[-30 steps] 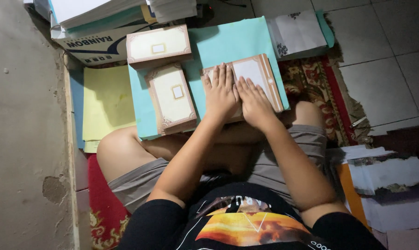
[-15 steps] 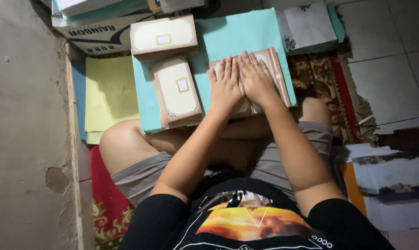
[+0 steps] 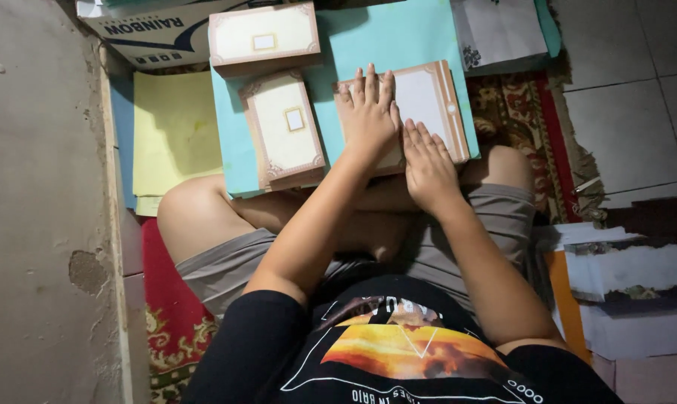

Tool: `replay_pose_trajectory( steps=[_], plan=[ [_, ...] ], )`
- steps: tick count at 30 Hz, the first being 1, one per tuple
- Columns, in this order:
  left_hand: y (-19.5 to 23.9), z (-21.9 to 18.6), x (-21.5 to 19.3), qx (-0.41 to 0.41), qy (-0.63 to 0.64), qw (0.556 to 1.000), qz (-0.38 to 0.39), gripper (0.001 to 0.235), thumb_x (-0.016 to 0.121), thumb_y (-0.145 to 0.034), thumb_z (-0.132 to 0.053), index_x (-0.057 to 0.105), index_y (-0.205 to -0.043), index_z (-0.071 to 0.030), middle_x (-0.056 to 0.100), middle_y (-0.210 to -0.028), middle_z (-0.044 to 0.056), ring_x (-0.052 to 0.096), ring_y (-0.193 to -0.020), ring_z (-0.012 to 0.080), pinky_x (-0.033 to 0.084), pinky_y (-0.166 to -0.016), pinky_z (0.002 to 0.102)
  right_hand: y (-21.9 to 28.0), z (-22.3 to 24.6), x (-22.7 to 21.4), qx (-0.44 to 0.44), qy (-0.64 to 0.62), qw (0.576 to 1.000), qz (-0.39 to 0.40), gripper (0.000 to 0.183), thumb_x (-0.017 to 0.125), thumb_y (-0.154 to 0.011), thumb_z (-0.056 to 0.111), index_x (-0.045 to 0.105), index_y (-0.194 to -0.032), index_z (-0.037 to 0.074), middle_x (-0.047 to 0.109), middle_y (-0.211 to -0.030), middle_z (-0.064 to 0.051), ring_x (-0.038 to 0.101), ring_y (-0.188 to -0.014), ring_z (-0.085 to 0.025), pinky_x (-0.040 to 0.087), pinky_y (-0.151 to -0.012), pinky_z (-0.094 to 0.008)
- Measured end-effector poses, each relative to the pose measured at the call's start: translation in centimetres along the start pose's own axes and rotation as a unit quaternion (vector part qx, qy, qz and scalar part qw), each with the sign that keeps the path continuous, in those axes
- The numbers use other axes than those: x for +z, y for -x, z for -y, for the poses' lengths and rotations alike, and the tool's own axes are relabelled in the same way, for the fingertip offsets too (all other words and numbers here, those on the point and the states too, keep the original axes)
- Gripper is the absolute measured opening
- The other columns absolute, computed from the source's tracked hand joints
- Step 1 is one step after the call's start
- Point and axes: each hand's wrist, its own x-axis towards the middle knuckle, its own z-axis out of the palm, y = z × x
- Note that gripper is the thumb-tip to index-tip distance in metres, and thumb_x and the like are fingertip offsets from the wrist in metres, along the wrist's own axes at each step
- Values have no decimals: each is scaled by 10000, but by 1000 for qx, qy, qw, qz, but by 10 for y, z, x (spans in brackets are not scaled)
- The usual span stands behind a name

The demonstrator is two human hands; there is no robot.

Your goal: The person flips through the pages of a small booklet, then picks up a card from a stack and places it inside the booklet before pressing down on it with both hands.

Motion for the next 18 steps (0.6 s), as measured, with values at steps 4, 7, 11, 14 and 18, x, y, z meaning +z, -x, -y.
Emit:
replay_pose_trajectory(
  steps=[4,7,11,14,18],
  plan=[
    [20,7,22,64,-19,993,-102,636,329,-1060,-428,280,-1632,-153,196,-1697,155,122,-1576,360,124,-1252,612,1,1,4,-9,-7,999,-30,625,397,-1019,96,302,-1635,47,310,-1694,-108,284,-1563,-283,206,-1267,-455],
    [44,12,32,165,25,971,-173,610,545,-956,-354,490,-1528,-150,340,-1633,211,267,-1537,427,224,-1220,619,0,-3,19,-28,3,990,-139,513,409,-1031,116,487,-1524,0,449,-1606,-199,450,-1457,-358,322,-1179,-493],
    [63,15,38,220,54,958,-176,572,705,-892,-416,577,-1393,-173,272,-1664,206,235,-1554,435,261,-1223,627,5,1,22,-4,-52,973,-223,500,407,-1020,84,525,-1498,0,506,-1562,-187,495,-1420,-364,367,-1160,-493],
    [69,17,34,228,47,958,-167,568,740,-888,-451,579,-1375,-209,256,-1671,190,220,-1561,424,266,-1223,628,6,3,17,12,-107,963,-248,475,390,-1065,98,503,-1517,11,474,-1583,-186,452,-1449,-375,335,-1184,-493],
    [72,23,38,246,45,962,-110,794,762,-769,-715,538,-1381,-261,180,-1698,175,175,-1579,409,228,-1227,659,7,4,14,11,-137,956,-258,471,383,-1077,101,482,-1528,7,450,-1594,-203,415,-1471,-385,299,-1208,-486]
  ],
)
